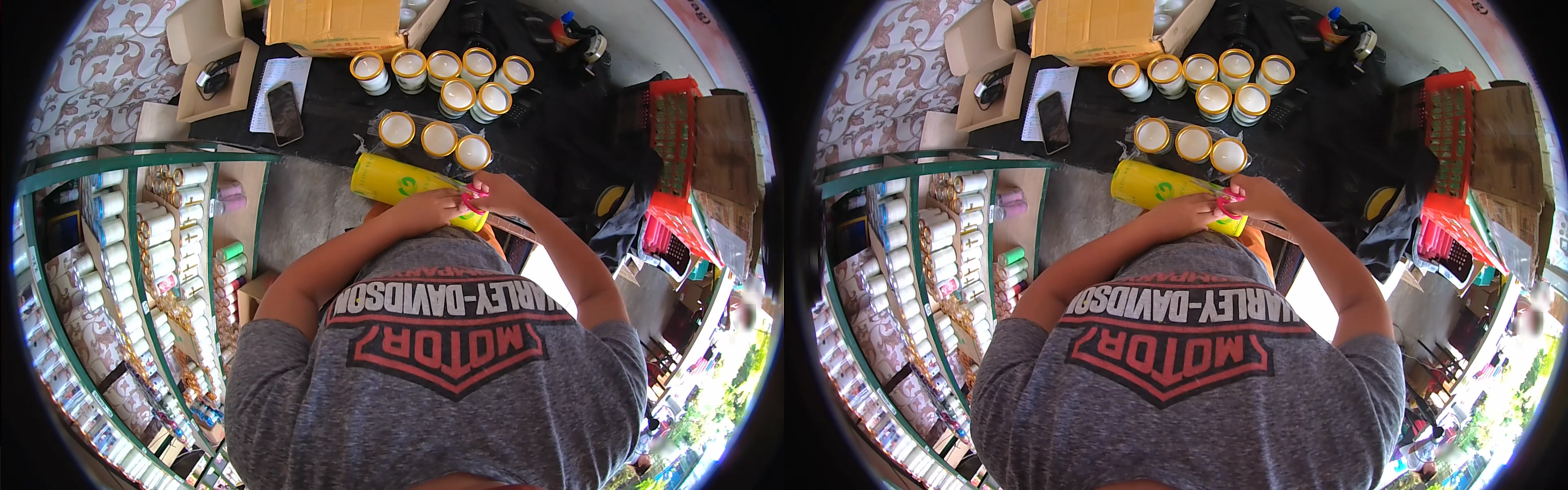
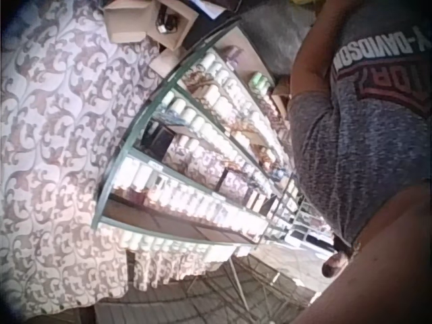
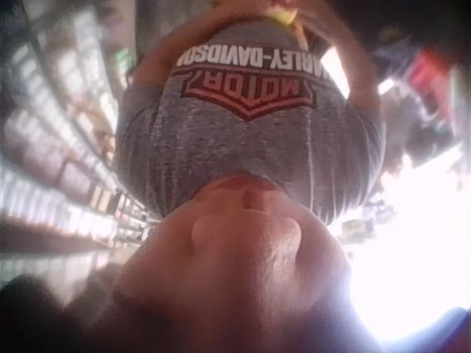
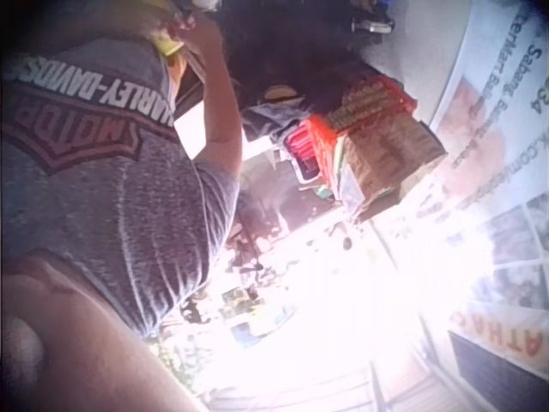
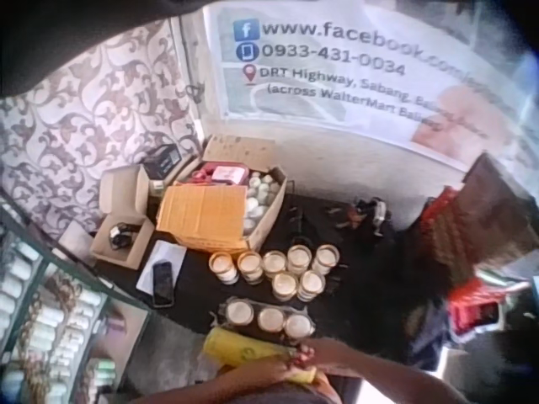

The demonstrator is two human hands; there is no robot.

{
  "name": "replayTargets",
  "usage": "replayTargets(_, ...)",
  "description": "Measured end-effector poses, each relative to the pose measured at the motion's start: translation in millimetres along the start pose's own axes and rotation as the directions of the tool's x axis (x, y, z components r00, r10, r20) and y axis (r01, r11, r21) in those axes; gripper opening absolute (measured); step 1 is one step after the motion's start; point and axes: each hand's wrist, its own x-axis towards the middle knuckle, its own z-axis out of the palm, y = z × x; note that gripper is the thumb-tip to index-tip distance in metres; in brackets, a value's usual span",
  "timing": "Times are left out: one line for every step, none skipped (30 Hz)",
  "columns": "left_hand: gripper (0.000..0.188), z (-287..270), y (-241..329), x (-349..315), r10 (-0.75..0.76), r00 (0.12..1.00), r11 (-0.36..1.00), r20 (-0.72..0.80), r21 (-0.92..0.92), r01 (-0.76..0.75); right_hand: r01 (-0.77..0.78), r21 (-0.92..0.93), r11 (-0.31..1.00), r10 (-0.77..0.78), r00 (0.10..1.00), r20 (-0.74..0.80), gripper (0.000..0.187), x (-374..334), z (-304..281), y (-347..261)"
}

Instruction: The person retrieves several white candles with gold rims from a shelf and places them on a table. They then use a roll of yellow plastic wrap and scissors to individually wrap each candle, cutting the wrap and securing it around the candles.

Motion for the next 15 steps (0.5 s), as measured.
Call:
replayTargets(0.035,4,-1,-1,0.009,1.0,1.0,-0.012,-0.005,-0.009,0.002,0.018,1.0,-0.002,1.0,-0.01,0.041,2,3,3)
replayTargets(0.034,7,-2,-3,0.017,1.0,1.0,-0.024,-0.01,-0.018,0.003,0.037,0.999,-0.003,1.0,-0.019,0.042,3,5,5)
replayTargets(0.034,5,0,-4,0.01,0.999,1.0,-0.031,-0.02,-0.01,-0.005,0.023,1.0,0.006,1.0,-0.019,0.042,1,5,1)
replayTargets(0.033,3,3,-6,0.002,0.999,1.0,-0.038,-0.03,-0.004,-0.014,0.009,1.0,0.014,1.0,-0.019,0.043,-2,4,-4)
replayTargets(0.032,1,5,-7,-0.005,0.999,0.999,-0.045,-0.041,0.003,-0.023,-0.006,1.0,0.023,1.0,-0.019,0.044,-4,3,-11)
replayTargets(0.032,5,3,-11,0.015,0.998,1.0,-0.06,-0.003,-0.016,-0.032,-0.076,0.997,0.031,0.999,-0.015,0.045,-7,2,-18)
replayTargets(0.032,11,1,-14,0.036,0.997,0.999,-0.074,0.034,-0.034,-0.041,-0.145,0.989,0.04,0.999,-0.011,0.047,-9,1,-26)
replayTargets(0.032,16,-1,-18,0.057,0.995,0.996,-0.087,0.071,-0.051,-0.049,-0.214,0.976,0.048,0.999,-0.008,0.048,-10,0,-32)
replayTargets(0.032,16,1,-19,0.014,0.995,0.999,-0.096,0.031,-0.011,-0.047,-0.238,0.97,0.048,0.999,-0.004,0.05,-10,1,-36)
replayTargets(0.032,16,3,-21,-0.029,0.994,1.0,-0.103,-0.01,0.029,-0.045,-0.262,0.964,0.047,0.999,0.001,0.051,-9,2,-39)
replayTargets(0.032,16,5,-23,-0.073,0.991,0.996,-0.108,-0.051,0.068,-0.042,-0.285,0.958,0.045,0.999,0.005,0.052,-9,3,-42)
replayTargets(0.032,15,6,-24,-0.053,0.993,0.998,-0.107,-0.021,0.051,-0.048,-0.285,0.957,0.053,0.999,0.009,0.052,-9,2,-49)
replayTargets(0.033,13,6,-24,-0.032,0.994,0.999,-0.106,0.009,0.033,-0.053,-0.285,0.957,0.06,0.998,0.013,0.053,-8,0,-57)
replayTargets(0.033,12,8,-25,-0.012,0.995,0.999,-0.104,0.039,0.016,-0.059,-0.286,0.956,0.067,0.998,0.017,0.053,-8,0,-60)
replayTargets(0.033,12,8,-25,-0.018,0.995,0.999,-0.101,0.041,0.022,-0.055,-0.271,0.961,0.061,0.998,0.013,0.054,-5,1,-59)
